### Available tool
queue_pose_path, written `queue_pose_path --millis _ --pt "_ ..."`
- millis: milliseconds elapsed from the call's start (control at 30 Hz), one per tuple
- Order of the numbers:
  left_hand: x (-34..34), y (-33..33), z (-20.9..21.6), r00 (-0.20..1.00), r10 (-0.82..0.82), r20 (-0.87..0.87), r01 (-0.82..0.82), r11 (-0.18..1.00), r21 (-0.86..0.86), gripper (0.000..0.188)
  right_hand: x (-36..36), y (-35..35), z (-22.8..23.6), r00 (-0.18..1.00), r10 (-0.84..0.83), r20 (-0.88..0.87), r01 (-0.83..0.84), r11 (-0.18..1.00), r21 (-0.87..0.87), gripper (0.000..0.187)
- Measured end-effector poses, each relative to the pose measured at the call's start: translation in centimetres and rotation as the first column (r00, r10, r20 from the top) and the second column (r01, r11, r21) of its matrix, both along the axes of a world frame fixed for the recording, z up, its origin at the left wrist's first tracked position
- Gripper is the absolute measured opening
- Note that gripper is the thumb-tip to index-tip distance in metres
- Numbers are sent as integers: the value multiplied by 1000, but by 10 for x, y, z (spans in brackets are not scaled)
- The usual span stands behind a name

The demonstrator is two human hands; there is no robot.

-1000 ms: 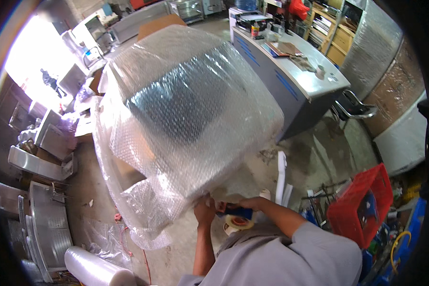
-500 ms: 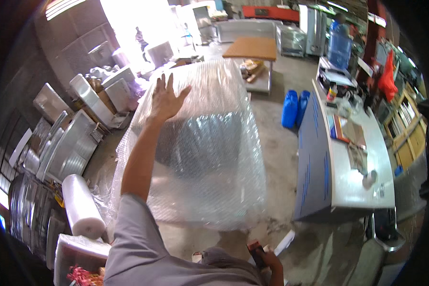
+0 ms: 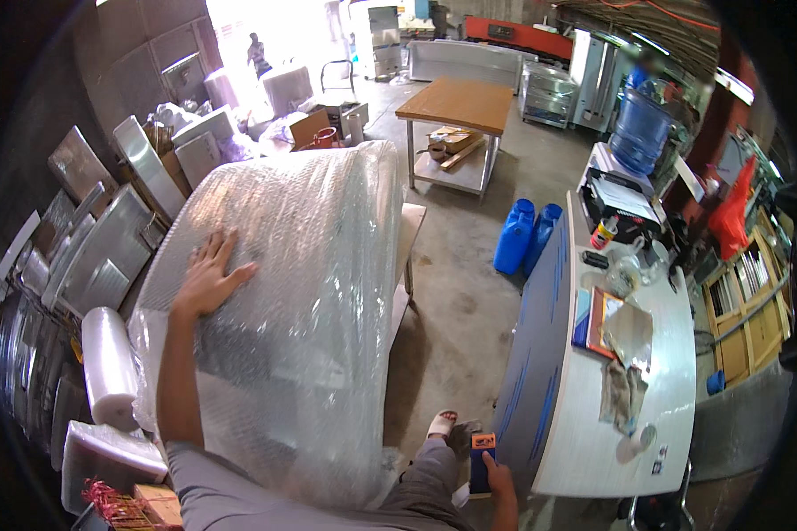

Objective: The person wraps a large rectangular object with bubble wrap and secures it using a handheld tape dispenser. They smooth the bubble wrap, apply tape along the edges and seams, and rotate the package to cover all sides.

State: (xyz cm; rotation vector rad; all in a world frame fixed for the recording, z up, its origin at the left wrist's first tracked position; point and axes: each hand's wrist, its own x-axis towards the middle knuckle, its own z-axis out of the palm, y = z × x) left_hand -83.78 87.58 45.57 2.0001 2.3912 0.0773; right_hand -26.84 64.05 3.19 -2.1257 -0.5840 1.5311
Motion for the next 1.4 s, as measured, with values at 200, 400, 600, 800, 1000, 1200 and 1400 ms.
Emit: queue_pose_path --millis 200,400,600,800,1000,1200,1400 --pt "3 -24 11 997 -15 73 12 999 42 102 -4 163 35 837 -238 -493 203 971 -125 43" --pt "-8 -9 27 974 128 186 -144 987 75 90 -20 337 20 786 -157 -598 122 988 -100 44" --pt "49 169 62 988 132 79 -139 987 84 85 -20 524 30 758 -81 -648 105 994 0 43" --pt "62 429 40 998 57 29 -53 992 -113 79 -4 697 10 740 -31 -672 54 998 13 45" --pt "68 561 -116 947 121 299 49 863 -503 84 7 869 23 736 81 -673 -85 996 26 47" --pt "77 583 -122 914 221 341 -1 840 -542 85 11 1026 21 778 108 -619 -145 989 -11 43" --pt "83 587 -122 925 241 294 -25 811 -585 83 -138 1147 18 641 420 -643 -506 861 58 44"
